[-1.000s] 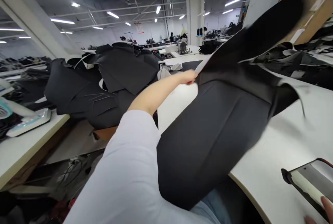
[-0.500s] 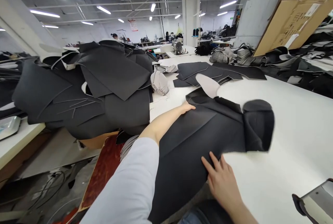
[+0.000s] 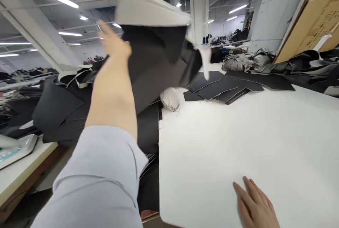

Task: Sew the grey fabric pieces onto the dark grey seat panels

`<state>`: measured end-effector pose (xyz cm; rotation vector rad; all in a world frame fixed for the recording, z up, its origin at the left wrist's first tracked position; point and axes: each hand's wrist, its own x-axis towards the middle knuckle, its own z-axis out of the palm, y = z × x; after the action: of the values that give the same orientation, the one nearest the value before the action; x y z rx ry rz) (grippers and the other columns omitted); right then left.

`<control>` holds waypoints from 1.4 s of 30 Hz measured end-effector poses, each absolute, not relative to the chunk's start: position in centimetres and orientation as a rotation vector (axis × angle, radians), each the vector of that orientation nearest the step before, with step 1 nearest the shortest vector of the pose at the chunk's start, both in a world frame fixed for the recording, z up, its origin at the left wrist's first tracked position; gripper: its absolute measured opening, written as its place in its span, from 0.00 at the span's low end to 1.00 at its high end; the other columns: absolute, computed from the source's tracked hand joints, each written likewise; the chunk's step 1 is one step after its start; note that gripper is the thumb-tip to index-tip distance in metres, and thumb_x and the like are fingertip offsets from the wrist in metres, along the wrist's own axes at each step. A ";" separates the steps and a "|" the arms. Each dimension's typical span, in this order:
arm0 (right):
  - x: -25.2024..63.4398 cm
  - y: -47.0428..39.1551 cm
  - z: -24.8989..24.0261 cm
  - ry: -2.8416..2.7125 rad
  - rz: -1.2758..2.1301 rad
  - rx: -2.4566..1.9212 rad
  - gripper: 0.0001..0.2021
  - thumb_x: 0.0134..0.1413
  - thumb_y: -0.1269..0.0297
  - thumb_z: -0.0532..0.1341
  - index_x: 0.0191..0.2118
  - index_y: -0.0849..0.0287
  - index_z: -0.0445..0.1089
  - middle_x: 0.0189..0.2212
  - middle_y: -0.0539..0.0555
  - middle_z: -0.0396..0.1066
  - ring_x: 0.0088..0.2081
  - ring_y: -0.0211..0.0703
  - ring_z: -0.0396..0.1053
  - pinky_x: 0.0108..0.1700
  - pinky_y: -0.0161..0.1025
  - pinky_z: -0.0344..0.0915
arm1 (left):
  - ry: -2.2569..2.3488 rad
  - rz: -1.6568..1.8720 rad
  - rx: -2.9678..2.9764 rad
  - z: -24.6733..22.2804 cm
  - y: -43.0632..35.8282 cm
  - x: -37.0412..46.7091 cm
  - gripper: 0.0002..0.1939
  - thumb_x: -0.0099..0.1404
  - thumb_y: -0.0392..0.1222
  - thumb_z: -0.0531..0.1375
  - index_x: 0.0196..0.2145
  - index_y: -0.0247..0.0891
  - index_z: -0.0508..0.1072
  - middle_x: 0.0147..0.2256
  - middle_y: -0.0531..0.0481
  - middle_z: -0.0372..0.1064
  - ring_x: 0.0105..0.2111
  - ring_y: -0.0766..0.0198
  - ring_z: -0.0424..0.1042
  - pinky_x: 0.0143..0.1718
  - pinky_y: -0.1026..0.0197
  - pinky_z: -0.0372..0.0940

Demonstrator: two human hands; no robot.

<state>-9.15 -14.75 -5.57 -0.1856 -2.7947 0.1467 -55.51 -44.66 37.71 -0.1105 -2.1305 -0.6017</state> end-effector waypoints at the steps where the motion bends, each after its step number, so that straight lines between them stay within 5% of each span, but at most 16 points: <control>1: -9.5 -15.0 -5.6 -2.795 0.165 -0.232 0.21 0.63 0.58 0.50 0.58 0.48 0.71 0.63 0.57 0.61 0.63 0.57 0.60 0.54 0.56 0.70 | -2.202 -0.647 0.007 38.3 -46.6 -57.6 0.36 0.65 0.40 0.59 0.66 0.51 0.47 0.62 0.51 0.56 0.68 0.34 0.39 0.63 0.28 0.39; 3: -10.0 -15.3 -5.7 -2.780 0.197 -0.225 0.21 0.63 0.58 0.49 0.57 0.47 0.71 0.63 0.55 0.62 0.63 0.56 0.60 0.56 0.57 0.68 | -2.499 -0.605 0.125 35.9 -48.7 -60.1 0.30 0.66 0.51 0.59 0.63 0.56 0.54 0.65 0.54 0.55 0.68 0.34 0.36 0.64 0.31 0.42; 6: -10.0 -15.4 -5.8 -2.742 0.189 -0.144 0.21 0.63 0.57 0.50 0.56 0.47 0.71 0.63 0.54 0.62 0.63 0.57 0.60 0.55 0.58 0.68 | -2.732 -0.486 0.115 26.3 -48.8 -60.5 0.34 0.58 0.48 0.69 0.59 0.42 0.63 0.64 0.45 0.55 0.66 0.30 0.43 0.64 0.30 0.48; 9: -9.9 -15.1 -5.6 -2.694 0.141 -0.124 0.21 0.63 0.59 0.49 0.55 0.48 0.72 0.62 0.55 0.63 0.62 0.56 0.61 0.53 0.58 0.69 | -2.901 -0.405 0.140 16.3 -48.7 -59.0 0.25 0.65 0.47 0.63 0.57 0.37 0.66 0.62 0.40 0.57 0.62 0.45 0.58 0.60 0.36 0.58; 12: -9.9 -15.0 -5.2 -2.695 0.123 -0.095 0.20 0.63 0.60 0.49 0.54 0.49 0.73 0.61 0.56 0.64 0.61 0.55 0.63 0.52 0.57 0.69 | -3.000 -0.385 0.144 10.8 -49.8 -57.5 0.21 0.67 0.46 0.62 0.55 0.36 0.68 0.59 0.41 0.61 0.58 0.50 0.63 0.58 0.40 0.62; 16: -10.0 -15.2 -4.8 -2.726 0.149 -0.115 0.20 0.63 0.61 0.50 0.55 0.49 0.71 0.61 0.56 0.64 0.62 0.55 0.62 0.55 0.57 0.67 | -2.973 -0.407 -0.028 8.9 -50.1 -55.9 0.21 0.63 0.37 0.61 0.55 0.34 0.69 0.62 0.35 0.56 0.63 0.44 0.56 0.61 0.43 0.59; 20: -10.3 -15.7 -4.7 -2.701 0.139 -0.119 0.19 0.63 0.65 0.50 0.55 0.50 0.71 0.61 0.56 0.65 0.63 0.55 0.59 0.57 0.57 0.63 | -2.821 -0.432 -0.494 7.4 -43.8 -54.1 0.25 0.66 0.31 0.47 0.59 0.34 0.65 0.67 0.41 0.47 0.67 0.53 0.48 0.68 0.50 0.46; 25: -10.8 -16.2 -3.7 -2.704 0.163 -0.012 0.19 0.63 0.67 0.52 0.56 0.52 0.70 0.61 0.57 0.65 0.62 0.52 0.61 0.58 0.51 0.61 | -2.791 -0.435 -1.141 1.8 -29.8 -51.5 0.21 0.62 0.39 0.57 0.52 0.46 0.74 0.65 0.51 0.54 0.65 0.51 0.53 0.67 0.50 0.49; 30: -11.0 -16.1 -2.7 -2.673 0.216 0.025 0.18 0.62 0.66 0.54 0.55 0.52 0.71 0.60 0.56 0.66 0.61 0.52 0.64 0.57 0.50 0.63 | -2.861 -0.450 -0.832 -1.5 -20.2 -54.4 0.26 0.66 0.41 0.53 0.61 0.39 0.66 0.70 0.40 0.39 0.67 0.39 0.44 0.64 0.39 0.48; 33: -11.4 -15.6 -2.4 -2.675 0.299 0.037 0.17 0.60 0.69 0.55 0.52 0.51 0.73 0.58 0.55 0.69 0.58 0.51 0.67 0.53 0.48 0.67 | -2.851 -0.445 -0.768 -1.4 -16.6 -57.5 0.23 0.65 0.41 0.53 0.58 0.43 0.70 0.70 0.46 0.36 0.68 0.40 0.38 0.65 0.39 0.45; 38: -12.5 -14.6 -2.4 -2.589 0.515 0.061 0.15 0.57 0.72 0.57 0.47 0.52 0.74 0.51 0.54 0.75 0.54 0.49 0.70 0.48 0.44 0.70 | -2.772 -0.474 -0.794 -0.7 -13.0 -60.1 0.30 0.63 0.33 0.52 0.63 0.40 0.62 0.69 0.47 0.45 0.66 0.47 0.47 0.65 0.45 0.47; 42: -13.0 -14.1 -2.7 -2.409 0.801 0.113 0.16 0.55 0.77 0.56 0.46 0.54 0.71 0.38 0.51 0.78 0.41 0.41 0.75 0.44 0.38 0.70 | -2.730 -0.528 -0.544 -0.4 -12.5 -61.0 0.26 0.66 0.32 0.47 0.61 0.36 0.62 0.64 0.41 0.56 0.61 0.49 0.55 0.61 0.47 0.53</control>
<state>-12.98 -14.11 -2.75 0.1134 -2.4087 0.8013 -60.97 -12.54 -0.39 -0.5441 -2.7301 -0.5282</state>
